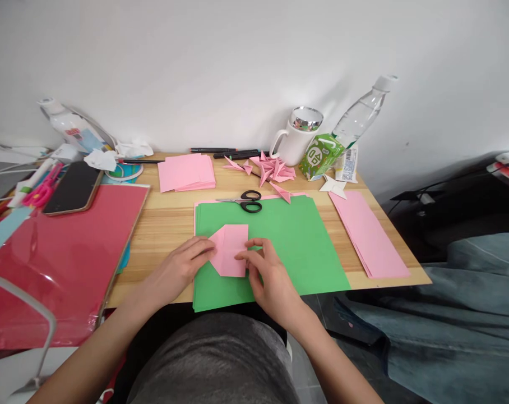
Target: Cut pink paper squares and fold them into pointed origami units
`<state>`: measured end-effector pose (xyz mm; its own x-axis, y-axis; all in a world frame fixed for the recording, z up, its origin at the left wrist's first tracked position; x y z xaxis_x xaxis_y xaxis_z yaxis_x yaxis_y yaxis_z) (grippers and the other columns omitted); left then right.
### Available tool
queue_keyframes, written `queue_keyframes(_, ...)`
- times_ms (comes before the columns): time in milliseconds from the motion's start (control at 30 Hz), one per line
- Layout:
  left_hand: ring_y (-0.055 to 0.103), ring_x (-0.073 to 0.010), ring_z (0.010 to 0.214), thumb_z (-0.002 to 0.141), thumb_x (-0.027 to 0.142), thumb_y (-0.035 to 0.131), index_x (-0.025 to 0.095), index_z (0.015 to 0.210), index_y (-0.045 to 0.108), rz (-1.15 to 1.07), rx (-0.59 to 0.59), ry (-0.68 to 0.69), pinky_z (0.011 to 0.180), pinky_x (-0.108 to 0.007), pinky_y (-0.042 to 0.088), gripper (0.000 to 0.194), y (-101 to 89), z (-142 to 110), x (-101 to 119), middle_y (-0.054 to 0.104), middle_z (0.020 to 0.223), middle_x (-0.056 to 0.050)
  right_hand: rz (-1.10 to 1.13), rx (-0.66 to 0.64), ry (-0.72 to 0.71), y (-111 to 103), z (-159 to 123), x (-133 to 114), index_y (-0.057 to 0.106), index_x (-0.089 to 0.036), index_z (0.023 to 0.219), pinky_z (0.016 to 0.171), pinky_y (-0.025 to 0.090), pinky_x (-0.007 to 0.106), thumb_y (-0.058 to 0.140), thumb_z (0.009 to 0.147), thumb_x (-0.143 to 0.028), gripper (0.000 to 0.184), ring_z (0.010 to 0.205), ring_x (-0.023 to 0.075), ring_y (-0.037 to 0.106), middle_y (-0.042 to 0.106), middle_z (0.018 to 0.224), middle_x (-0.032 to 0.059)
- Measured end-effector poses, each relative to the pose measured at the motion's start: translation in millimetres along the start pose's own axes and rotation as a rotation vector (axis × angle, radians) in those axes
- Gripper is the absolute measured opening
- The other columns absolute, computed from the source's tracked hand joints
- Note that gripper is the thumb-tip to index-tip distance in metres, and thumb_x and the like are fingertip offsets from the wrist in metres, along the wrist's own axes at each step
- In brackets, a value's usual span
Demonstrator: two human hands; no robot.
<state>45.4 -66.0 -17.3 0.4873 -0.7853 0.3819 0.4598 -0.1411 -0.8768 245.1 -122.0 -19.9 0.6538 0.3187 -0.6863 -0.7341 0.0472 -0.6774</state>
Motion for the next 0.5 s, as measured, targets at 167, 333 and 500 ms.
queue_keyframes(167,0.054,-0.0220,0.118,0.096,0.021,0.040,0.012,0.101,0.061,0.073,0.049,0.085,0.097,-0.038,0.051,0.024,2.9,3.4,-4.1,0.062,0.109,-0.011,-0.035,-0.083,-0.185,3.6,-1.6,-1.8,0.061,-0.022,0.111,0.079,0.055,0.035,0.045,0.091,-0.010,0.028,0.097,0.0188,0.061,0.057,0.111,0.0113)
queue_keyframes(333,0.055,-0.0218,0.120,0.095,0.025,0.045,0.014,0.108,0.061,0.057,0.055,0.052,0.107,-0.047,0.042,0.023,8.0,1.4,-7.6,0.061,0.119,-0.012,-0.089,-0.141,-0.292,5.9,2.3,1.6,0.058,-0.022,0.117,0.081,0.055,0.038,0.036,0.089,-0.001,0.041,0.102,0.0199,0.057,0.059,0.112,0.0112)
queue_keyframes(500,0.048,-0.0240,0.128,0.094,0.025,0.047,0.014,0.113,0.060,0.059,0.023,0.044,0.109,-0.050,0.039,0.026,9.2,-0.8,-12.2,0.060,0.127,-0.013,-0.280,-0.132,-0.327,-3.2,7.5,0.6,0.060,-0.020,0.115,0.091,0.050,0.047,0.038,0.090,-0.002,0.037,0.119,0.0259,0.047,0.056,0.124,0.0133)
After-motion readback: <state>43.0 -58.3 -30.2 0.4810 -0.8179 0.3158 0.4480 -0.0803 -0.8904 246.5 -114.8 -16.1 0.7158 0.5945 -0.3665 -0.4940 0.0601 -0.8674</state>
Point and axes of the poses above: each hand's wrist, its own z-axis towards the middle knuckle, its own y-axis out of the palm, x = y × z, the point moved 2 cm from there along z, towards the middle knuckle
